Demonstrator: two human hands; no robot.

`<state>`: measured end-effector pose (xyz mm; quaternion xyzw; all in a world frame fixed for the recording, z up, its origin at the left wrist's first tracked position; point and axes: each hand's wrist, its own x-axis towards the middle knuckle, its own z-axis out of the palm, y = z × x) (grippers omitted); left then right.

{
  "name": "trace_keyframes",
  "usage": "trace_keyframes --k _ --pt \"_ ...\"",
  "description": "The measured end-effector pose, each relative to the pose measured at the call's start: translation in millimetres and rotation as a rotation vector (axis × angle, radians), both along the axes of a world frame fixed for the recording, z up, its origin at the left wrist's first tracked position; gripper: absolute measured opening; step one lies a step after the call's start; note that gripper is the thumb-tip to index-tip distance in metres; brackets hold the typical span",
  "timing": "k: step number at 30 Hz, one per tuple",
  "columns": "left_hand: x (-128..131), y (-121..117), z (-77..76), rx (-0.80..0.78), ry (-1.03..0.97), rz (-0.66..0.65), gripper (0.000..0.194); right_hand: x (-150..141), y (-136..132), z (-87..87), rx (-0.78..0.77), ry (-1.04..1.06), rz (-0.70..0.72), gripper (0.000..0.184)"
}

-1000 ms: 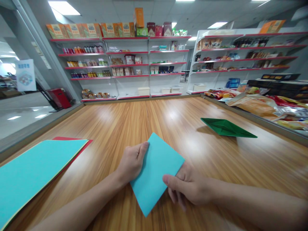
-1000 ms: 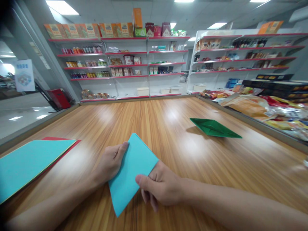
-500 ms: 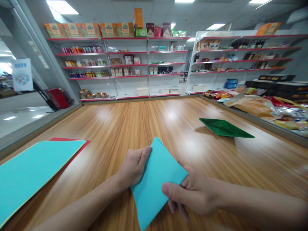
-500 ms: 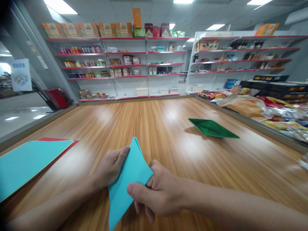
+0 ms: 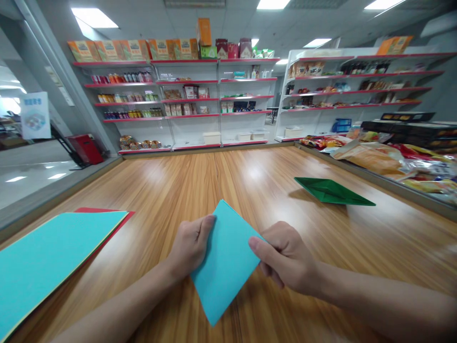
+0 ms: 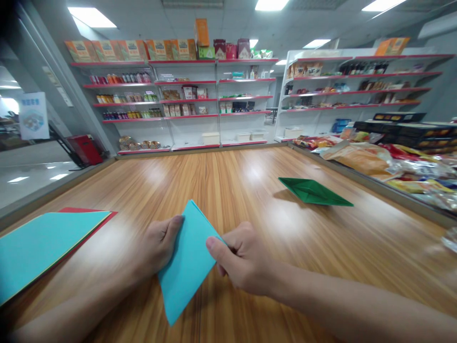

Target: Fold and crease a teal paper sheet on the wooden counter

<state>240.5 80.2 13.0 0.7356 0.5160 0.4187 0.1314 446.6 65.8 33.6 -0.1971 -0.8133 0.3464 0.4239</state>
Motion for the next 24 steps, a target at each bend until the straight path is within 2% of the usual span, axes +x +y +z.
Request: trace_keyframes --k 2,4,7,9,10,13,15,17,20,24 --pt "-0.4 0.0 -1.9 -0.024 -0.020 0.014 0.045 -0.3 0.7 -0.8 -0.018 0.042 -0.016 0.053" --pt "0.4 0.8 -4.3 -0.075 -0.065 -0.034 0.046 0.3 -0.2 0.1 -0.015 0.075 0.060 0.055" --pt "1.2 2.7 -1.6 -0.266 -0.181 -0.265 0.049 2.7 -1.0 0.7 -0.058 0.091 0.159 0.058" --pt "0.3 4.1 6.2 -0.374 -0.261 -0.401 0.047 4.6 1.4 -2.5 -0.155 0.091 0.142 0.060" --pt "-0.1 4.5 11.0 -0.391 -0.290 -0.415 0.046 5.1 3.6 -5.3 -0.211 0.078 0.132 0.061" --pt "0.8 3.9 21.9 -0.321 -0.275 -0.254 0.044 3.5 11.5 -16.1 -0.399 0.022 0.078 0.062" --pt "3.7 1.4 22.9 -0.228 -0.228 -0.106 0.044 0.5 15.5 -22.6 -0.511 0.026 0.025 0.061" --pt "7.7 -2.2 19.7 -0.151 -0.209 0.023 0.043 -2.5 16.9 -27.3 -0.560 0.042 0.003 0.059" --pt "14.0 -6.9 13.8 -0.118 -0.238 0.103 0.043 -4.6 14.0 -30.4 -0.518 0.031 0.028 0.058" --pt "20.1 -10.8 11.9 -0.140 -0.322 0.033 0.043 -5.3 5.8 -27.3 -0.368 0.040 0.071 0.062"
